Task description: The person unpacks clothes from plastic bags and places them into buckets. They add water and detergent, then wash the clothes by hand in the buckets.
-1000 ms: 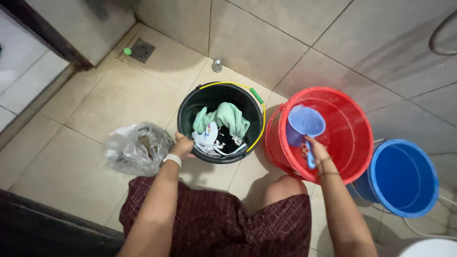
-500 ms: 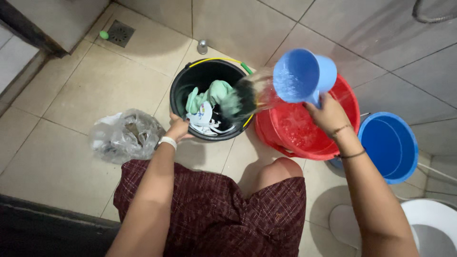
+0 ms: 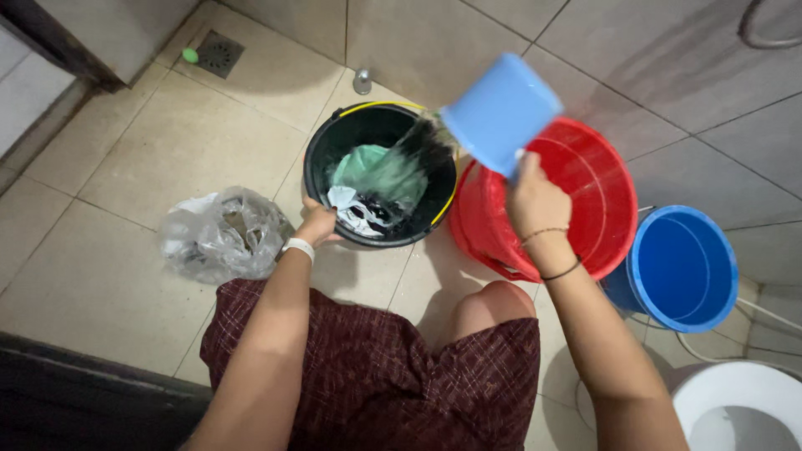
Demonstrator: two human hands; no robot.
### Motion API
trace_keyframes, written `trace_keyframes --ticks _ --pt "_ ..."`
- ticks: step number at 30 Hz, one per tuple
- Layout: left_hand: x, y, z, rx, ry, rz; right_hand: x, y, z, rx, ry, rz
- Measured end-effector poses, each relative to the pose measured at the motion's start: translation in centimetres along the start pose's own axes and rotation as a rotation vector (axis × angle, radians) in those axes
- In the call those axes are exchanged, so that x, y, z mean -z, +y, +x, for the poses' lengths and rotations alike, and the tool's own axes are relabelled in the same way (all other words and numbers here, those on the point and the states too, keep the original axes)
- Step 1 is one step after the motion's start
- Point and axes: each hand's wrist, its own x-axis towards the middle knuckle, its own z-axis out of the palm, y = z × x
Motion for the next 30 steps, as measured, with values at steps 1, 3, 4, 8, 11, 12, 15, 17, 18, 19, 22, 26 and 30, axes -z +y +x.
trace_keyframes --ticks 1,3,4,8,11,12,15,17,18,19,22,26,30 --pt "-0.1 0.0 -0.1 0.005 0.016 0.018 -0.9 1.6 -0.1 -0.043 0.036 0.034" --pt "0.0 -0.1 -0.4 0.037 -0.002 0.039 -3.5 5.7 -0.2 -0.269 -0.114 0.009" --pt "0.1 -0.2 -0.5 0.048 -0.012 0.051 -5.0 8.2 -0.2 -0.383 -0.185 -0.003" --pt "0.1 0.0 0.7 0.187 -0.135 -0.029 -14.1 16.4 0.9 -0.461 -0.503 -0.159" --pt "0.4 -1.1 1.6 0.245 -0.286 -0.061 -21.1 18.3 0.9 -0.385 -0.68 -0.105" --pt "0.5 -1.5 1.9 0.247 -0.24 -0.067 -22.8 18.1 1.2 -0.356 -0.705 0.018" --pt "0.7 -2.4 2.7 0.168 -0.266 -0.022 -24.8 17.0 1.6 -0.422 -0.748 0.49" --pt "0.6 -3.0 3.0 0.151 -0.302 -0.011 -24.0 17.3 1.3 -0.568 -0.785 0.828" --pt "0.7 -2.6 3.3 0.163 -0.301 -0.027 -23.1 17.9 1.5 -0.678 -0.771 0.951" --pt "0.6 -2.8 3.0 0.185 -0.301 -0.046 -21.5 18.5 0.7 -0.794 -0.762 1.068" --pt "0.6 -2.7 2.8 0.166 -0.252 -0.095 -15.6 20.7 -0.9 -0.74 -0.651 1.259" --pt "0.4 -1.8 2.5 0.178 -0.294 -0.015 -5.9 20.2 -0.9 -0.484 -0.613 1.074" --pt "0.6 -2.2 2.2 0.131 -0.282 -0.021 0.7 14.3 -0.3 -0.254 -0.489 0.65"
